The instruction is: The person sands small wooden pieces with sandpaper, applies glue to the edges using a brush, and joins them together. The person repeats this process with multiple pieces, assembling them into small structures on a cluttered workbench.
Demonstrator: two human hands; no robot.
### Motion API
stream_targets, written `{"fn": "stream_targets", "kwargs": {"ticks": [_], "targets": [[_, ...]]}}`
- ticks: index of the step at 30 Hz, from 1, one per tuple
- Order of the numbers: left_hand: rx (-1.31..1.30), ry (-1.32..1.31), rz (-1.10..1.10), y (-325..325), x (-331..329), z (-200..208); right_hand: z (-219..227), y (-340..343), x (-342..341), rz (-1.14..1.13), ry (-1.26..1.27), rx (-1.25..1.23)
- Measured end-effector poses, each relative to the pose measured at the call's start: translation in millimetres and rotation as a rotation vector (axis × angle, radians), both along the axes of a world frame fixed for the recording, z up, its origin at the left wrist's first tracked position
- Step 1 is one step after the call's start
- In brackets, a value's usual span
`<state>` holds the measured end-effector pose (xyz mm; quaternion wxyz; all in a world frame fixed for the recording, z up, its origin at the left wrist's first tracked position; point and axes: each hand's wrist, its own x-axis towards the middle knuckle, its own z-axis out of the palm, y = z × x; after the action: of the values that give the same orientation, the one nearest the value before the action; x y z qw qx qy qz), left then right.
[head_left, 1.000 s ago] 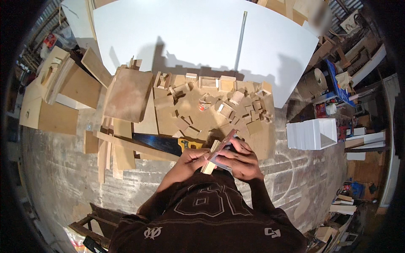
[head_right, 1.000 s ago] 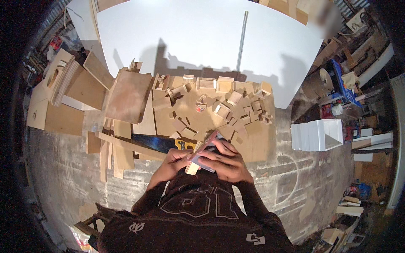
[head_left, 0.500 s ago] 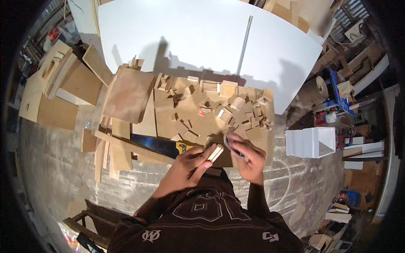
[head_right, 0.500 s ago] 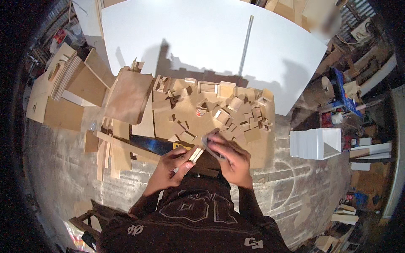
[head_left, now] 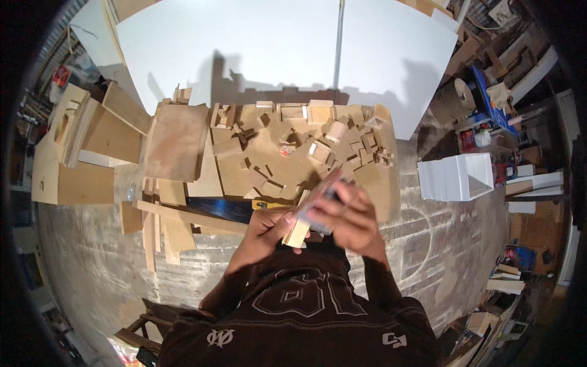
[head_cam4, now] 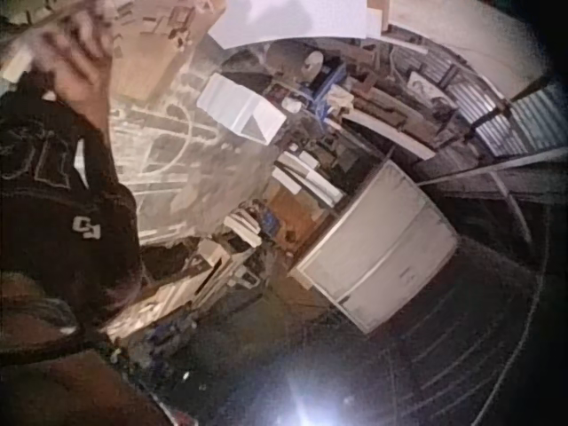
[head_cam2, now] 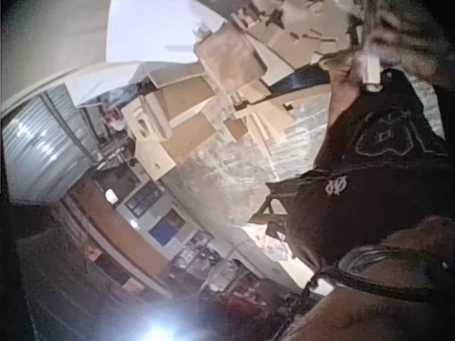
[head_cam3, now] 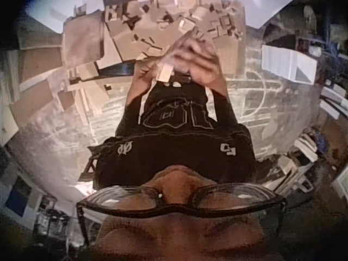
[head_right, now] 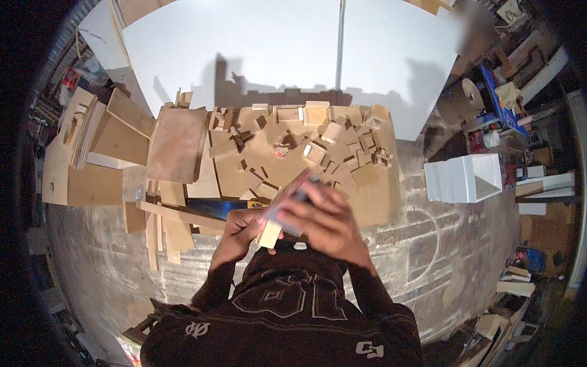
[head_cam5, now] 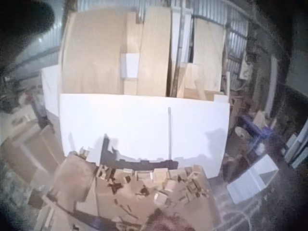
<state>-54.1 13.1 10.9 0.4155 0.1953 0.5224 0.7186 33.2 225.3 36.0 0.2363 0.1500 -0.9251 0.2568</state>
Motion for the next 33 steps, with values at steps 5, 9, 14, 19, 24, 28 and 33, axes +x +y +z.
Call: {"fn": "stream_targets", "kwargs": {"ticks": [5, 9, 14, 19, 24, 28, 33], "targets": [[0.042, -0.085, 0.046, 15, 4, -18, 9, 3, 5, -0.02, 0.081, -0.038], [0.002, 0.037, -0.012, 15, 0, -14, 13, 6, 21, 0.117, -0.101, -0.03], [-0.034, -0.161, -0.015, 16, -1, -21, 10, 12, 18, -0.123, 0.01, -0.017], [0.034, -0.053, 0.048, 22, 6, -9, 2, 10, 13, 0.099, -0.056, -0.085], [-0.01, -0.144, 0.025, 19, 3, -35, 3, 9, 11, -0.011, 0.041, -0.091], [0.004, -0.104, 0.064, 21, 9, -25, -28, 23, 14, 0.097, -0.114, -0.115], [-0.012, -0.037, 0.265, -3, 4, -54, -84, 88, 23, -0.461, -0.254, -0.158]]}}
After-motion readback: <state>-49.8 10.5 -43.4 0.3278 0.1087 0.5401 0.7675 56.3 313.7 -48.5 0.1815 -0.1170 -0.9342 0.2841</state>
